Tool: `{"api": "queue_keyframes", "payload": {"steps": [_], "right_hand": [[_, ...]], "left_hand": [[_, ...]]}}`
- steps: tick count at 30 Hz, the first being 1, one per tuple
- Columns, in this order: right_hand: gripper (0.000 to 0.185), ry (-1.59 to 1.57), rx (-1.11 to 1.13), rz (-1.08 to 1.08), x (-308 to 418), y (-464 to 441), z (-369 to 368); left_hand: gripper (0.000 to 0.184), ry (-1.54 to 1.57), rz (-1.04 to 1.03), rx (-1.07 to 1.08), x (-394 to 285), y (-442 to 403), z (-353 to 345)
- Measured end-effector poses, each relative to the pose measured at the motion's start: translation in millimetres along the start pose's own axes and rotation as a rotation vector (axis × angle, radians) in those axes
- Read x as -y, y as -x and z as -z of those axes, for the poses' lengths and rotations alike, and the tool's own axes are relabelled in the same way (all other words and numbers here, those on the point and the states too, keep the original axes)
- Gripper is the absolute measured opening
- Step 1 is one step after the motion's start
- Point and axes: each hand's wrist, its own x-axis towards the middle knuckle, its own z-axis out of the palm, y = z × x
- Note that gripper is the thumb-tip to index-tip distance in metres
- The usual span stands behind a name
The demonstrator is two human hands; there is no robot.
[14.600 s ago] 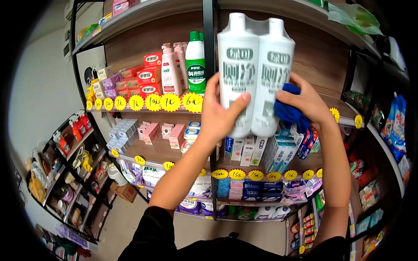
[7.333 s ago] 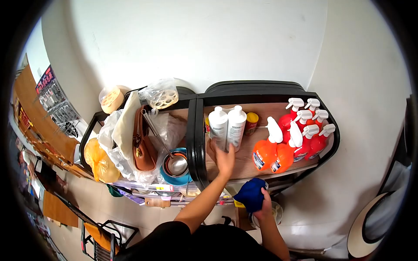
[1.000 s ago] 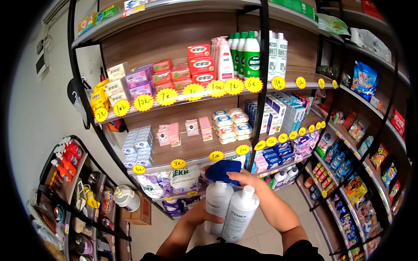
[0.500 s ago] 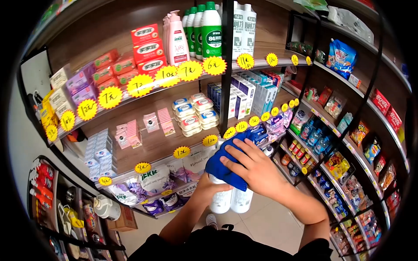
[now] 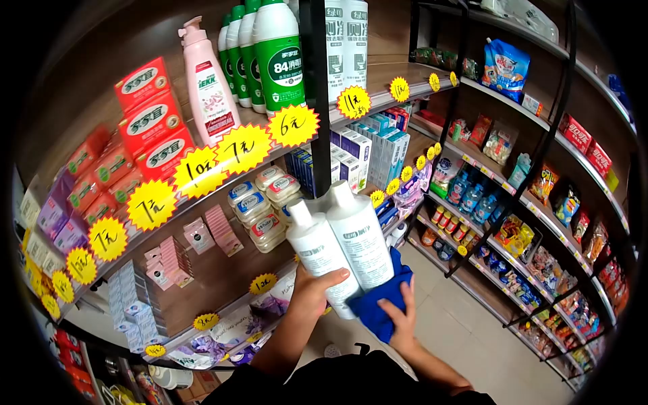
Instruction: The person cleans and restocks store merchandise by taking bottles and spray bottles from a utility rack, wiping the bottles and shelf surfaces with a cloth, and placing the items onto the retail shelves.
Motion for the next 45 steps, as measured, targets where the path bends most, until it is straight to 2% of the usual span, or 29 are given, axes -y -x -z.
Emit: {"api": "queue_keyframes", "payload": {"steps": [1,2,3,5,6,7,9,11,13,14,15,17,19,20,23,25,26,27,29,31,34,35,38,39,41,43,45], "right_hand": [[0.041,-0.181,-0.139,-0.271,-1.3,1.6,-9.6],[0.054,-0.224,-0.197,-0.307,-6.1,-1.4,-14.9],[0.058,-0.363,-0.170,-0.372,-11.0,-10.0,-13.7],[0.054,-1.143,-0.349,-0.881,-6.0,-28.0,-21.0],[0.056,-1.262,-0.214,-1.041,-2.9,-44.0,-11.2],[0.055,-1.246,-0.085,-1.062,-22.7,-34.5,-17.0],[0.055,-1.386,0.074,-1.215,-23.4,-37.3,-12.5],[0.047,-1.473,0.300,-1.424,-26.6,-52.1,-19.1],[0.049,-1.478,0.480,-1.487,-27.9,-56.3,-32.7],[0.050,-1.487,0.554,-1.482,-34.1,-58.6,-39.9],[0.052,-1.494,0.624,-1.476,-41.0,-59.9,-47.4],[0.056,-1.504,0.686,-1.455,-56.1,-62.7,-55.3],[0.059,-1.501,0.697,-1.419,-72.3,-68.1,-53.0],[0.061,-1.498,0.667,-1.407,-79.7,-70.0,-49.1],[0.067,-1.444,0.384,-1.304,-107.6,-82.4,-24.4],[0.074,-1.544,0.055,-1.005,-124.7,-105.3,-1.0],[0.075,-1.627,0.030,-0.751,-132.7,-125.8,14.3],[0.076,-1.585,-0.008,-0.737,-147.9,-138.2,31.9],[0.065,-1.316,-0.017,-0.601,-163.9,-170.7,58.1],[0.058,-1.069,0.080,-0.277,-171.2,-210.7,75.5],[0.042,-0.676,0.152,-0.002,-173.7,-255.8,84.2],[0.046,-0.582,0.104,0.047,-178.1,-261.8,85.5],[0.055,-0.462,0.093,0.116,-220.0,-236.4,75.2],[0.050,-0.423,0.073,0.207,-234.7,-224.7,68.0],[0.046,-0.307,0.239,0.343,-246.9,-210.6,78.7],[0.041,-0.355,0.267,0.338,-258.5,-187.9,80.6],[0.036,-0.469,0.199,0.305,-285.6,-155.9,70.6]], "left_hand": [[0.070,0.031,-0.033,0.031,-2.5,-6.5,2.9],[0.077,0.010,-0.010,0.020,-5.8,-9.2,5.1],[0.077,0.011,-0.008,0.012,-9.3,-10.3,7.4],[0.081,0.000,-0.046,0.134,-17.7,-15.1,12.2],[0.084,-0.017,-0.039,0.187,-18.0,-19.7,22.1],[0.084,-0.023,-0.039,0.178,-19.5,-20.7,28.9],[0.087,0.016,0.045,0.326,-22.6,-24.2,36.1],[0.090,0.039,0.015,0.360,-29.0,-26.2,23.1],[0.092,0.094,0.063,0.315,-24.6,-26.2,17.4],[0.087,0.098,0.064,0.447,-14.2,-35.7,33.5],[0.087,0.089,0.059,0.440,-0.1,-45.8,47.7],[0.080,0.146,0.182,0.448,28.0,-62.8,78.2],[0.077,0.094,0.176,0.469,13.9,-68.8,55.9],[0.077,0.129,0.178,0.392,2.8,-61.6,33.8],[0.077,0.116,0.152,0.262,-3.6,-67.4,-5.8],[0.078,0.059,0.116,0.212,3.8,-79.9,-19.8],[0.078,0.006,0.053,0.178,10.5,-84.6,-27.2],[0.078,-0.044,-0.011,0.143,18.7,-90.1,-35.9],[0.077,-0.094,-0.028,0.051,35.9,-93.2,-60.7],[0.077,-0.160,-0.056,-0.023,55.2,-105.1,-84.2],[0.074,-0.294,-0.164,-0.152,95.3,-122.1,-115.8],[0.074,-0.302,-0.197,-0.208,109.0,-127.2,-124.7],[0.073,-0.287,-0.289,-0.398,139.3,-137.3,-150.6],[0.073,-0.453,-0.318,-0.491,152.0,-145.2,-147.5],[0.071,-0.144,-0.326,-0.472,154.2,-143.8,-160.6],[0.070,-0.144,-0.383,-0.517,152.4,-142.9,-176.8],[0.075,-0.358,-0.354,-0.534,154.0,-130.6,-174.0]]}}
